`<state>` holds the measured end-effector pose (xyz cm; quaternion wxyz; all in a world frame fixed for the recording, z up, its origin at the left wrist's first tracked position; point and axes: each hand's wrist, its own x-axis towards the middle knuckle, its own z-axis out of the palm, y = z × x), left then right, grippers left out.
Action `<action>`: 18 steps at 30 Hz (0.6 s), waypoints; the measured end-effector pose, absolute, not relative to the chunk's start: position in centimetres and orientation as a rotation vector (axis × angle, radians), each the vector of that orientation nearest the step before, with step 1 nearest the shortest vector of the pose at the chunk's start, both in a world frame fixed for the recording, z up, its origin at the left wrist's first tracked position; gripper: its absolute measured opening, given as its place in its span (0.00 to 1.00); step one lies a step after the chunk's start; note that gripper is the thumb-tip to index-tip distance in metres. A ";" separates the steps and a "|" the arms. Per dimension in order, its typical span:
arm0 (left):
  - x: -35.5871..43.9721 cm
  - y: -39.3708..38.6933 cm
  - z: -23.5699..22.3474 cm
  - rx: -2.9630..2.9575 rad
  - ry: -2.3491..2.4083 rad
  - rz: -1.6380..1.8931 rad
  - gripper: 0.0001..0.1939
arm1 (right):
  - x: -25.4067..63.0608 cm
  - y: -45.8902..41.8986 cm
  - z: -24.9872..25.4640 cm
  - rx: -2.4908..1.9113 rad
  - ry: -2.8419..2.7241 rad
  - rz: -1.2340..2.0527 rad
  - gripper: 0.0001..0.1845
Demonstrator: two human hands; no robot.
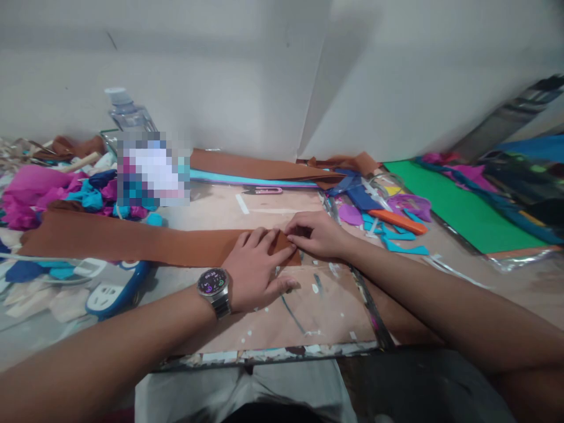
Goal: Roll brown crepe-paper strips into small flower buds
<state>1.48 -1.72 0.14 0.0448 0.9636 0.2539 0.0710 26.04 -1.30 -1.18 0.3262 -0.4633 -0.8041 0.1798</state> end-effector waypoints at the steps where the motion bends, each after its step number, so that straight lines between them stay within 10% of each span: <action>1: 1.5 -1.7 0.1 2.942 0.777 0.217 0.39 | 26.1 -1.3 -1.2 -1.216 -2.109 0.474 0.06; 8: 1.4 -1.8 0.1 2.928 0.789 0.210 0.38 | 26.1 -1.4 -1.3 -1.253 -2.082 0.506 0.15; 18: 1.5 -1.8 0.0 2.930 0.789 0.213 0.38 | 26.1 -1.3 -1.2 -1.245 -2.110 0.450 0.02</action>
